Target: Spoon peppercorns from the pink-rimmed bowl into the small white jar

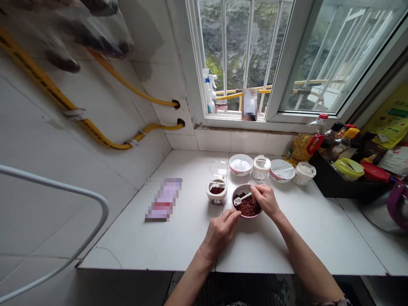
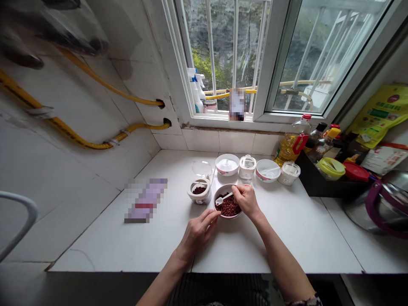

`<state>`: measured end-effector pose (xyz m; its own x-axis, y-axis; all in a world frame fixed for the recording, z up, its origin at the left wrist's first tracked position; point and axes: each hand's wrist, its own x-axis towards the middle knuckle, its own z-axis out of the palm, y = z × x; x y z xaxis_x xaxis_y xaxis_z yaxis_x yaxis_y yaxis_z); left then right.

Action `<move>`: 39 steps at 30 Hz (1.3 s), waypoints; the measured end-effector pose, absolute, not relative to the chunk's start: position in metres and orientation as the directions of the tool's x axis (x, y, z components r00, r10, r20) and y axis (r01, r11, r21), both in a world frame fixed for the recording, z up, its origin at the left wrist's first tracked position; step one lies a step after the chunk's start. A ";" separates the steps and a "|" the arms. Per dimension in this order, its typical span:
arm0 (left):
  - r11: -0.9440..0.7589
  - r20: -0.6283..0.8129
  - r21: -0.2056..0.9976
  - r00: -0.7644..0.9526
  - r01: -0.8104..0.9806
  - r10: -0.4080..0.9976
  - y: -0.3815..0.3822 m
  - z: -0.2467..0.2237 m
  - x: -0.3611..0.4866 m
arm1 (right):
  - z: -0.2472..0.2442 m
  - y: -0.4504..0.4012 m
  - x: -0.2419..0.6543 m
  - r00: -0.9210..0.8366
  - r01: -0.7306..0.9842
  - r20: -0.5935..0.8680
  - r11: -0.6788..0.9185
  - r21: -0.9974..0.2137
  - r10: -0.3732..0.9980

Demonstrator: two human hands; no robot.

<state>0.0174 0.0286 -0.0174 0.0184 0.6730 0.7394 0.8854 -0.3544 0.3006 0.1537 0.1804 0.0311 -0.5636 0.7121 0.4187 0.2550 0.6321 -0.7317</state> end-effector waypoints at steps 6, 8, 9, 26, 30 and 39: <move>-0.353 0.742 0.297 0.018 0.888 0.670 0.028 -0.017 0.018 | 0.029 0.186 0.157 -0.565 0.292 0.490 0.716 -0.634 0.664; -0.357 0.745 0.295 0.021 0.886 0.666 0.029 -0.017 0.018 | 0.028 0.186 0.156 -0.586 0.287 0.487 0.727 -0.623 0.648; -0.358 0.744 0.295 0.021 0.886 0.668 0.029 -0.017 0.018 | 0.027 0.186 0.156 -0.600 0.280 0.479 0.729 -0.624 0.640; -0.362 0.743 0.302 0.021 0.882 0.669 0.029 -0.018 0.017 | 0.037 0.183 0.158 -0.540 0.195 0.330 0.496 -0.846 0.774; -0.356 0.739 0.307 0.014 0.883 0.673 0.030 -0.019 0.018 | 0.038 0.186 0.158 -0.507 0.135 0.254 0.367 -0.920 0.824; -0.337 0.713 0.318 0.010 0.886 0.701 0.028 -0.021 0.018 | 0.058 0.180 0.128 -0.475 0.104 0.384 0.484 -0.869 0.792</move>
